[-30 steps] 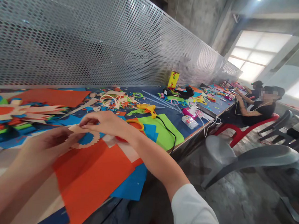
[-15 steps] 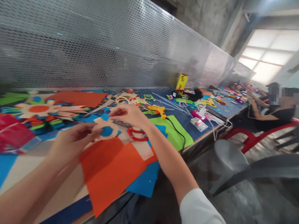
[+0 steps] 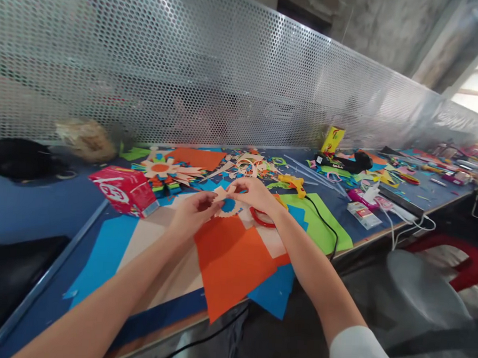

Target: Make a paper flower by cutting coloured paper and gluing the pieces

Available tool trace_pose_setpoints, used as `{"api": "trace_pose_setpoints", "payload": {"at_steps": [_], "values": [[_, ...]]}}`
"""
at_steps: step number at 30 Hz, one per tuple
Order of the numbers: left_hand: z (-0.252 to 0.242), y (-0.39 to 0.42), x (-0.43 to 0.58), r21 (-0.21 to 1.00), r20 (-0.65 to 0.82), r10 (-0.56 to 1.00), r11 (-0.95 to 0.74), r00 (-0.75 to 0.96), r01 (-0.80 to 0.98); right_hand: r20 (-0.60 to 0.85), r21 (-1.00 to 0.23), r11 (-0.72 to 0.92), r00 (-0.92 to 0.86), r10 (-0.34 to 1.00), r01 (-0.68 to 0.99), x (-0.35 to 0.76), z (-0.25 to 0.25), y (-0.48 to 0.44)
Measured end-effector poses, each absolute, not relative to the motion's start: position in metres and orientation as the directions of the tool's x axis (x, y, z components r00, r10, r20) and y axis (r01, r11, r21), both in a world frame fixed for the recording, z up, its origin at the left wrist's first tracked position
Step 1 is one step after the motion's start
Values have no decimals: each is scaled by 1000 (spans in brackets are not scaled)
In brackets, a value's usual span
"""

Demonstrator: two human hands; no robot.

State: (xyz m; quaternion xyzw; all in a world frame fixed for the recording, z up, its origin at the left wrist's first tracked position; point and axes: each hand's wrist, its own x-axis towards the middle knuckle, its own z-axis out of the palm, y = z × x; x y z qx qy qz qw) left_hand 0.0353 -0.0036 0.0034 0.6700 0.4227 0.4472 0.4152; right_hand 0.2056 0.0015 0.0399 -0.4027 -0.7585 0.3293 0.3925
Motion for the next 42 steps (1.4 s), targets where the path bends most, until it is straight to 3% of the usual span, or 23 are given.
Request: {"api": "trace_pose_setpoints", "payload": {"at_steps": [28, 42], "values": [[4, 0, 29, 871, 246, 950, -304, 193, 386, 369, -777, 512, -394, 842, 366, 203, 25, 9], [6, -4, 32, 873, 275, 937, -338, 217, 352, 372, -781, 512, -392, 841, 357, 209, 35, 3]]}}
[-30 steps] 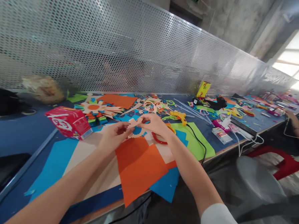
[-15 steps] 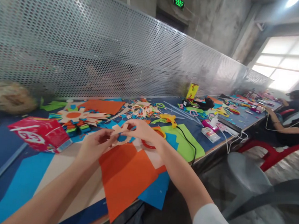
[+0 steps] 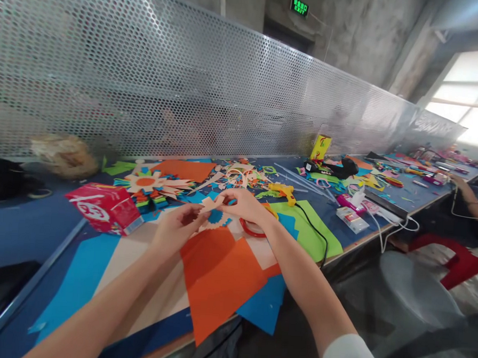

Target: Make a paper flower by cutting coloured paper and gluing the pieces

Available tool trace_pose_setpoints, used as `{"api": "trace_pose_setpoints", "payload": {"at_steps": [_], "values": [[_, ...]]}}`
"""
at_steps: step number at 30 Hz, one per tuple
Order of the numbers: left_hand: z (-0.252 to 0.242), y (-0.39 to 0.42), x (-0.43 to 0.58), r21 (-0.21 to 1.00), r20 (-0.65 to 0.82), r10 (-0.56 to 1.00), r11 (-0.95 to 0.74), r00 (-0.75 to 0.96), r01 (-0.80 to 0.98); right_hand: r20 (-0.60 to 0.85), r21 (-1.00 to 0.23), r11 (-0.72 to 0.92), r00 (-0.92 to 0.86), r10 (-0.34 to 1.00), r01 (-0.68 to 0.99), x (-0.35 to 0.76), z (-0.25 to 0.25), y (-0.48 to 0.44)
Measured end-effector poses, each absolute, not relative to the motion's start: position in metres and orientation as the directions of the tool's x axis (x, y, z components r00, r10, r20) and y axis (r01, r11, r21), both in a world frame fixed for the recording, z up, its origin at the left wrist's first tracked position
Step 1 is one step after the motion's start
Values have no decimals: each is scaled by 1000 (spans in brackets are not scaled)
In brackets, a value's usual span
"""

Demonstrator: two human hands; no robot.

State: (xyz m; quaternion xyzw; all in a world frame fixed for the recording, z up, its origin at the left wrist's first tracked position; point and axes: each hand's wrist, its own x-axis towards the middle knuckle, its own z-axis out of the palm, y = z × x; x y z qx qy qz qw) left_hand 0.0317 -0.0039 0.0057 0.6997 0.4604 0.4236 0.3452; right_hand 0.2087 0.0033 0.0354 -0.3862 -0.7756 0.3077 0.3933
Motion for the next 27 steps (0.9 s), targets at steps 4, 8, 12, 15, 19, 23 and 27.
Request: {"api": "trace_pose_setpoints", "payload": {"at_steps": [4, 8, 12, 15, 19, 23, 27], "values": [[5, -4, 31, 876, 296, 931, -354, 214, 328, 378, -780, 526, -416, 827, 337, 212, 32, 8], [6, -4, 30, 870, 300, 938, -344, 176, 352, 369, -794, 502, -384, 847, 343, 214, 32, 11], [7, -4, 30, 886, 278, 945, -322, 173, 335, 323, -836, 431, -331, 887, 340, 215, 33, 11], [6, -2, 29, 889, 273, 944, -321, 186, 326, 326, -834, 444, -357, 875, 327, 215, 33, 10], [5, -2, 29, 881, 283, 938, -337, 203, 332, 346, -824, 475, -390, 853, 309, 213, 33, 10], [10, -6, 30, 883, 255, 951, -303, 177, 360, 348, -842, 456, -355, 868, 290, 212, 33, 11], [13, -8, 32, 885, 236, 957, -284, 169, 370, 325, -864, 426, -349, 879, 268, 213, 35, 10]]}}
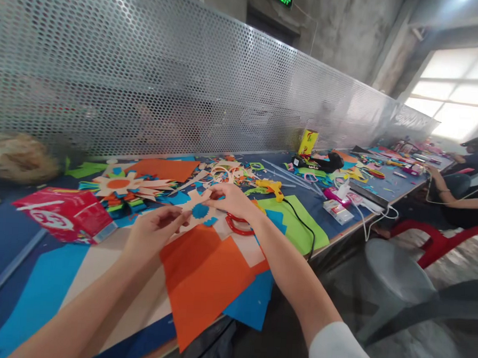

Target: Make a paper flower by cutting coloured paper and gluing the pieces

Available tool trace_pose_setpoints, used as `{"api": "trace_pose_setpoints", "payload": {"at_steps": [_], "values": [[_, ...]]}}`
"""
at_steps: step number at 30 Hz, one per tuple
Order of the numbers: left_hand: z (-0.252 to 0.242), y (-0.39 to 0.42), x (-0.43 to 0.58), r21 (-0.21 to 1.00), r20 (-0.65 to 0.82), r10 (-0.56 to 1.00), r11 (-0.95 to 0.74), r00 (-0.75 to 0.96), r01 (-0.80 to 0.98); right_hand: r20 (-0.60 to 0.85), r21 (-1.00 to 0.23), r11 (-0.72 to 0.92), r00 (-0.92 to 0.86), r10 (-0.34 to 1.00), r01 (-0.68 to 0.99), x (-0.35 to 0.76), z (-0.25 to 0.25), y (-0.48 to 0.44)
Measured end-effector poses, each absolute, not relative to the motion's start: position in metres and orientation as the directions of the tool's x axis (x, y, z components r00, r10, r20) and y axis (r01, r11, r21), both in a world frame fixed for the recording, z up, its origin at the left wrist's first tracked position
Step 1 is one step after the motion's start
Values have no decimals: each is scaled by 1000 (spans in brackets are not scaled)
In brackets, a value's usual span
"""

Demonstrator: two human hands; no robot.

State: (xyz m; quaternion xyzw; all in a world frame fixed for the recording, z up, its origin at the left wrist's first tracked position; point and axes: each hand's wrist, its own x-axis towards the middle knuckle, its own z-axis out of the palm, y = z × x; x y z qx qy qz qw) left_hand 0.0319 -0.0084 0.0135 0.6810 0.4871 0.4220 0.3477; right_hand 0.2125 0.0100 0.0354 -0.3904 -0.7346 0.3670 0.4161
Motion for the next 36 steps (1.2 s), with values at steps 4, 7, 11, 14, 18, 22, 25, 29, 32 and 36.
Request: {"api": "trace_pose_setpoints", "payload": {"at_steps": [4, 7, 11, 14, 18, 22, 25, 29, 32, 36], "values": [[14, -7, 31, 862, 241, 957, -289, 164, 416, 289, -870, 398, -352, 890, 292, 212, 41, 5], [17, -9, 30, 827, 234, 962, -271, 137, 493, 286, -851, 403, -346, 893, 336, 211, 43, 2], [28, -17, 32, 792, 217, 972, -232, 95, 564, 272, -871, 400, -398, 876, 285, 210, 38, 4], [32, -20, 34, 768, 220, 973, -219, 74, 601, 286, -889, 408, -443, 850, 208, 209, 32, 10], [26, -16, 34, 739, 264, 957, -279, 117, 613, 297, -897, 412, -473, 830, 160, 211, 27, 15], [19, -13, 31, 734, 322, 927, -372, 190, 568, 225, -908, 351, -438, 870, 230, 211, 27, 15], [19, -13, 30, 750, 331, 923, -384, 197, 539, 208, -911, 327, -406, 890, 252, 210, 28, 14], [15, -11, 32, 741, 363, 914, -402, 182, 538, 238, -892, 362, -400, 885, 270, 206, 28, 11], [9, -8, 31, 712, 479, 869, -467, 123, 525, 212, -913, 323, -387, 898, 250, 204, 28, 10], [7, -5, 26, 449, 722, 675, -625, 152, 639, 181, -953, 253, -357, 917, 166, 201, 30, 9]]}}
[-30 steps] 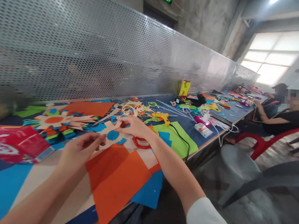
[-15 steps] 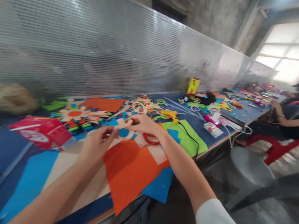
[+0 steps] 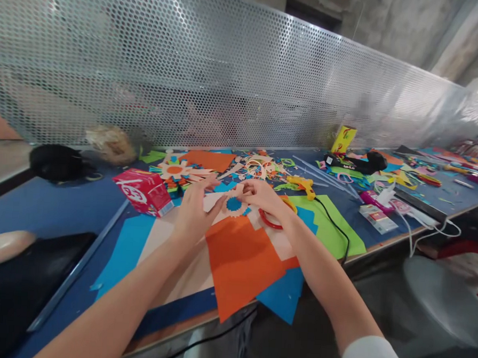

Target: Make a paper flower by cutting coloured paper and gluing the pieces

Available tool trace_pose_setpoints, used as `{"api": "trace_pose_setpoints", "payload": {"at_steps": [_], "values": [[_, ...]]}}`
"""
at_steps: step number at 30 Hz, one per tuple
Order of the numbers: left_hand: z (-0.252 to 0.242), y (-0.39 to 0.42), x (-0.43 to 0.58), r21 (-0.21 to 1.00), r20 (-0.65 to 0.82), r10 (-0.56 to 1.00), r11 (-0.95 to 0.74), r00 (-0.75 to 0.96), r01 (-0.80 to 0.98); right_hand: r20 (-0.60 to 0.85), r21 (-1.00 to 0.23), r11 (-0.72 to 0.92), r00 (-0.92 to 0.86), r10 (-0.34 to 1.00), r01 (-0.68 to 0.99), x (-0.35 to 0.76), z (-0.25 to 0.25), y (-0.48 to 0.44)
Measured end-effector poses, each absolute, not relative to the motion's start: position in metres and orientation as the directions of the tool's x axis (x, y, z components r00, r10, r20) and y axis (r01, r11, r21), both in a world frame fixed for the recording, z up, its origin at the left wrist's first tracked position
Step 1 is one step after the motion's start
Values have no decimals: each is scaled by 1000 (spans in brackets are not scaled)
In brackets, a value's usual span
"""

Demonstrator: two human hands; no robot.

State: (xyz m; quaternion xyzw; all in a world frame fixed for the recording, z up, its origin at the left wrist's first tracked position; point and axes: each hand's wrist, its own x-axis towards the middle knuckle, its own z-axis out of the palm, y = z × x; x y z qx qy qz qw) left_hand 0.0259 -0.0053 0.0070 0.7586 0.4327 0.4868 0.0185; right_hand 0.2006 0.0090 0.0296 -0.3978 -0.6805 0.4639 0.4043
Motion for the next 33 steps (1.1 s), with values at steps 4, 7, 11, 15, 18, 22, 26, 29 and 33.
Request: {"api": "trace_pose_setpoints", "payload": {"at_steps": [4, 7, 11, 15, 18, 22, 26, 29, 33], "values": [[7, -3, 20, 225, 756, 583, -659, 299, 718, 177, -967, 226, -327, 928, 119, 199, 31, 9], [5, -2, 19, 170, 765, 569, -630, 301, 758, 175, -972, 215, -311, 934, 98, 198, 31, 9], [5, -3, 17, 87, 779, 534, -611, 329, 787, 154, -975, 194, -296, 943, 109, 195, 31, 9], [9, -5, 17, 45, 788, 523, -576, 326, 816, 179, -970, 220, -312, 933, 102, 192, 31, 6], [10, -5, 18, 25, 777, 529, -570, 343, 821, 206, -964, 248, -318, 925, 96, 190, 31, 5], [8, -4, 21, 68, 758, 551, -599, 350, 798, 199, -963, 243, -300, 933, 117, 189, 29, 5], [5, -2, 21, 114, 741, 559, -651, 373, 750, 222, -946, 280, -302, 927, 165, 188, 27, 6], [4, -2, 20, 110, 734, 544, -686, 406, 720, 258, -904, 341, -308, 916, 256, 189, 25, 7], [2, -1, 22, 88, 707, 546, -697, 449, 711, 304, -807, 401, -276, 912, 434, 189, 22, 7]]}}
